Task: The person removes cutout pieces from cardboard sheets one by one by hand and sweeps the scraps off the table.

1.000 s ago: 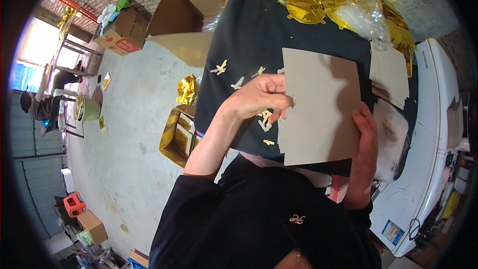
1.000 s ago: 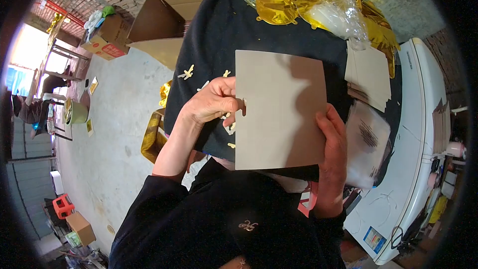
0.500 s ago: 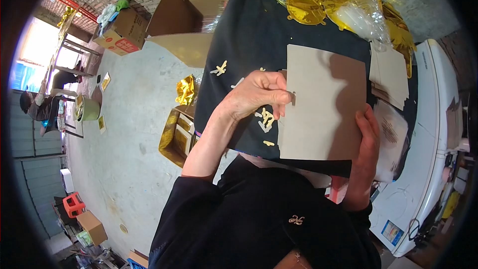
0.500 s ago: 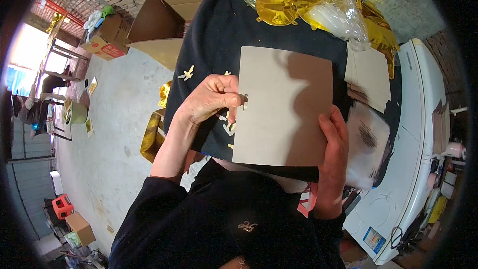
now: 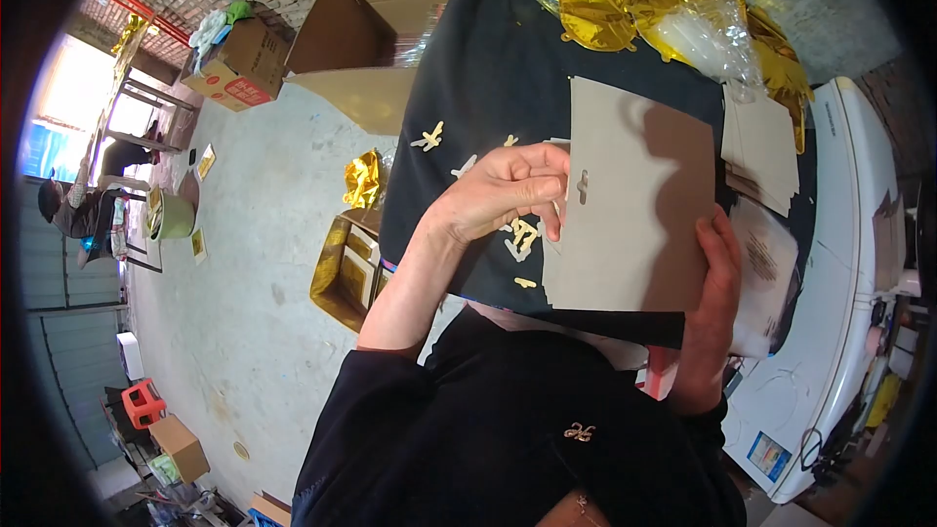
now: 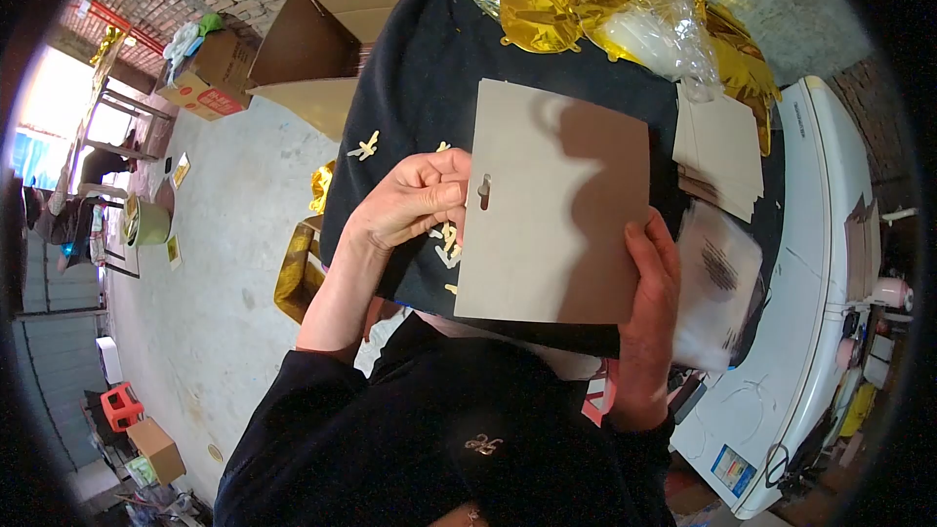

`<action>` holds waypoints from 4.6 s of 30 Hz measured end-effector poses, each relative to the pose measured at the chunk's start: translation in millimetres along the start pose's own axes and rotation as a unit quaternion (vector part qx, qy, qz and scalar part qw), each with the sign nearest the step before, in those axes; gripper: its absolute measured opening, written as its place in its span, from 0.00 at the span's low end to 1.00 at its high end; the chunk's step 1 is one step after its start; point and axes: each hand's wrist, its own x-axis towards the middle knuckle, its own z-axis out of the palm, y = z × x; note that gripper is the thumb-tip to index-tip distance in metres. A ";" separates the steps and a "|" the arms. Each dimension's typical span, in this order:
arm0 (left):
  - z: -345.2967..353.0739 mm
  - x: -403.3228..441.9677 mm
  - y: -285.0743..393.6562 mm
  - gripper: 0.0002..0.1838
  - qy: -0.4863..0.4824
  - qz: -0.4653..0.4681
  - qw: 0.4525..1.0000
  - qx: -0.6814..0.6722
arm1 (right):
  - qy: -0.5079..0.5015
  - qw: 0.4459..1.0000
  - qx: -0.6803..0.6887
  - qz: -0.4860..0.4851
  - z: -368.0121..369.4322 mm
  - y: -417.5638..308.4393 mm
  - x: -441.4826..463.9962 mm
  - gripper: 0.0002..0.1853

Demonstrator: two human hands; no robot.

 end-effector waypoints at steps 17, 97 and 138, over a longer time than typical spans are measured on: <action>5.4 0.8 0.6 0.11 0.065 -0.011 0.998 -0.003 | 0.013 0.999 -0.043 0.001 -6.6 11.1 0.7 0.12; 16.5 -20.9 25.1 0.04 0.172 0.250 0.760 0.575 | 0.013 0.997 -0.073 -0.003 21.8 6.4 9.1 0.08; 23.6 -21.7 6.3 0.09 0.112 -0.032 0.993 -0.018 | 0.001 0.988 -0.136 -0.076 25.1 -11.6 -8.1 0.08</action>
